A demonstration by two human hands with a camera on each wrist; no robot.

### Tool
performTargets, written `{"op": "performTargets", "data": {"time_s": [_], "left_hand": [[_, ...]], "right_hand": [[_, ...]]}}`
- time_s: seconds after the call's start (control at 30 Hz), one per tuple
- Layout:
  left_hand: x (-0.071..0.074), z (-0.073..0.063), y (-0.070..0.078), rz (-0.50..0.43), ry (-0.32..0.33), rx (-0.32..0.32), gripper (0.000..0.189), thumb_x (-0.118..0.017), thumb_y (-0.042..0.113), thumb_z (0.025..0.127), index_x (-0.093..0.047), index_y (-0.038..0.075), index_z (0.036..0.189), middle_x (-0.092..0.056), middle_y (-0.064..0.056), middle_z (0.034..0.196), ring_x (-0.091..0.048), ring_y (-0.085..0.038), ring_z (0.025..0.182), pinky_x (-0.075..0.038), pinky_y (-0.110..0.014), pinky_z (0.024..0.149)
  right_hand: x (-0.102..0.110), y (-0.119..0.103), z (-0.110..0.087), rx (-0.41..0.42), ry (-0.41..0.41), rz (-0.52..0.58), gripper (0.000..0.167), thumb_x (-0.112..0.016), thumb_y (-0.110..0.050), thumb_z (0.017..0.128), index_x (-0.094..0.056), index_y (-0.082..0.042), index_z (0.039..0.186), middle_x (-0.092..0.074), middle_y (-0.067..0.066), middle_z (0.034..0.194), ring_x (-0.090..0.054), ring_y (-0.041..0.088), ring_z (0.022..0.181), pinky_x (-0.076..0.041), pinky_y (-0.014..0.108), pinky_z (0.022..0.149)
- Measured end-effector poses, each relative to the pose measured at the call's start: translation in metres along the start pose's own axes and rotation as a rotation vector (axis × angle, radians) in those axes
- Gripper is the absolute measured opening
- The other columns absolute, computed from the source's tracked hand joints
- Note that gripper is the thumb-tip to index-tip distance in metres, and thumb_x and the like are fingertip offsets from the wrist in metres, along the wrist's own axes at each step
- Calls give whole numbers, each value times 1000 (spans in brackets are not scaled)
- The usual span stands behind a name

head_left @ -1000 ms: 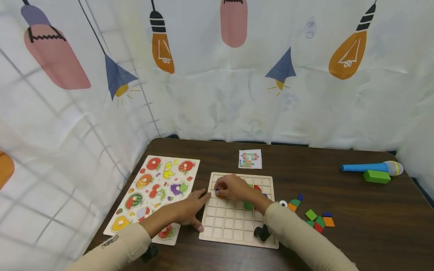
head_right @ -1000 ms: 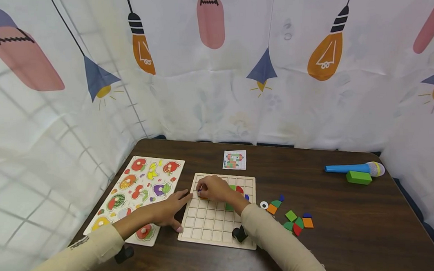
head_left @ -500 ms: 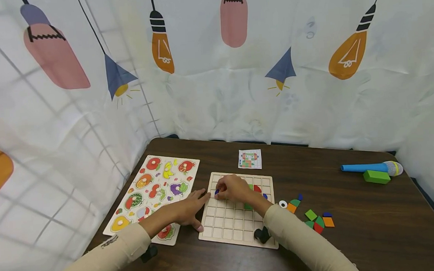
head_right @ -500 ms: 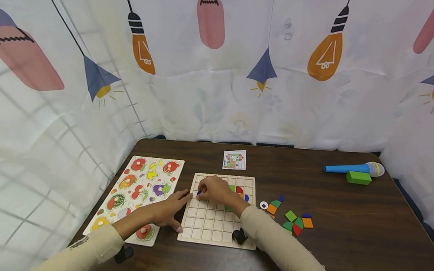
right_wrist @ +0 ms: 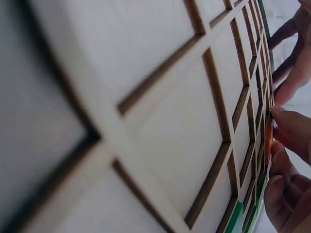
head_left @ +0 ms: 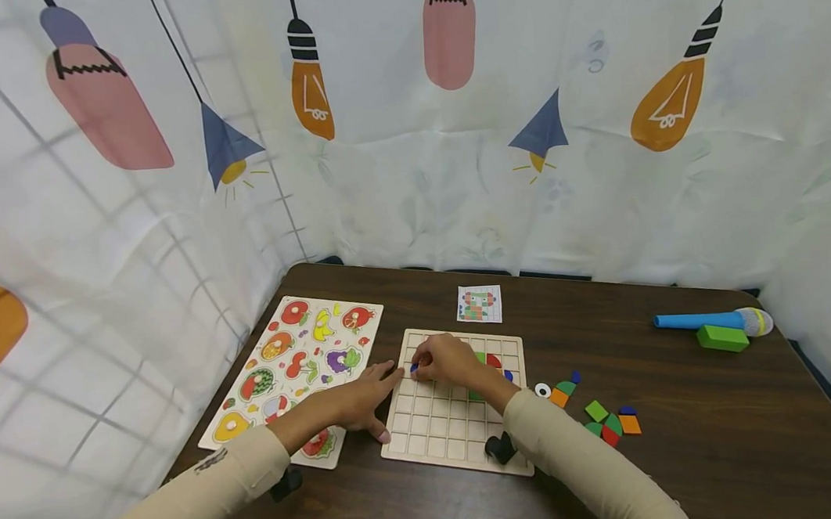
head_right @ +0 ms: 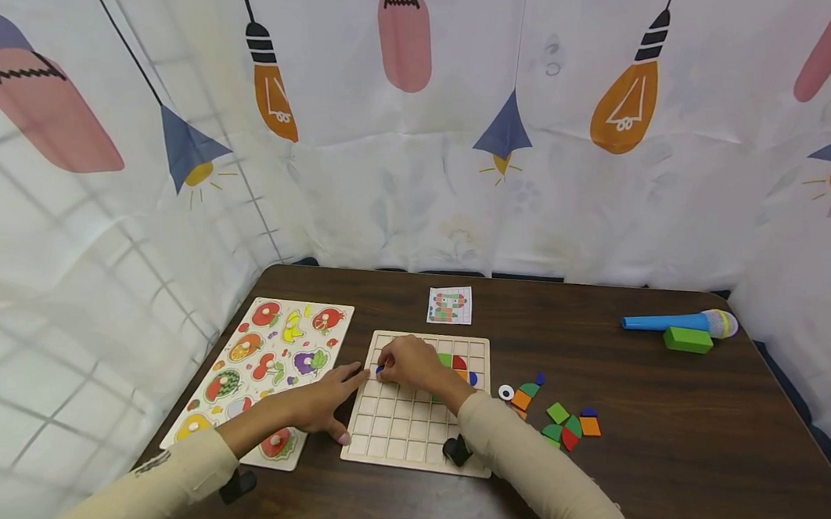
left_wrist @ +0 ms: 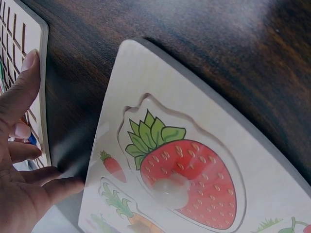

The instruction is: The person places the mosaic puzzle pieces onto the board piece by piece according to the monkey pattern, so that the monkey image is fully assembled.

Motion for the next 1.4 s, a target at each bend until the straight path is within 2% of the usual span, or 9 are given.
{"op": "performTargets", "data": {"time_s": [0.3, 0.5, 0.57, 0.73, 0.97, 1.23, 1.4], "left_hand": [[-1, 3, 2, 2, 0, -3, 109, -86, 40, 77, -23, 13, 161, -15, -16, 167, -15, -36, 155, -33, -53, 117], [-1, 4, 3, -5, -3, -3, 108, -87, 39, 77, -23, 13, 161, -15, -16, 167, -15, -37, 155, -32, -53, 117], [-1, 4, 3, -8, -4, -4, 108, -87, 39, 77, -23, 13, 161, -15, -16, 167, -15, -37, 155, -32, -53, 117], [-1, 2, 4, -13, 0, -4, 109, -87, 37, 76, -23, 12, 160, -15, -17, 167, -15, -38, 154, -33, -54, 117], [-2, 1, 1, -12, 3, -6, 109, -87, 37, 77, -22, 12, 161, -14, -18, 167, -15, -39, 154, -33, -55, 116], [0, 0, 0, -2, 6, -7, 108, -86, 38, 77, -23, 11, 160, -15, -19, 166, -16, -40, 154, -33, -56, 116], [1, 0, 2, -1, 5, -6, 108, -86, 38, 77, -23, 12, 160, -16, -19, 166, -16, -39, 154, -33, -56, 116]], "right_hand": [[11, 0, -9, 25, 23, -2, 16, -74, -27, 92, -78, -15, 101, -72, -6, 86, -64, 6, 76, -51, 25, 65], [34, 12, -25, 23, 45, 10, 13, -70, -30, 95, -77, -19, 99, -71, -7, 93, -63, 10, 84, -51, 30, 71], [44, 20, -33, 28, 49, 30, 14, -69, -29, 96, -76, -19, 101, -70, -6, 94, -61, 11, 82, -50, 31, 71], [67, 45, -58, 40, 38, 90, 17, -68, -28, 97, -76, -16, 106, -70, -5, 95, -56, 8, 72, -48, 28, 65], [95, 76, -102, 11, 10, 95, 21, -68, -25, 97, -74, -10, 110, -70, -3, 94, -52, 9, 65, -47, 24, 58], [108, 109, -152, -63, -39, 64, 19, -69, -24, 96, -75, -12, 110, -71, -3, 103, -53, 7, 75, -49, 22, 65], [113, 125, -184, -55, -72, 91, 19, -72, -25, 93, -76, -14, 107, -70, -1, 104, -51, 4, 73, -48, 22, 62]]}}
Point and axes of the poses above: each hand's wrist, its own z-axis towards the middle knuckle, its own x-axis out of the back of the hand, y = z × x, the point moved 6 cm from there along z, towards the middle knuckle
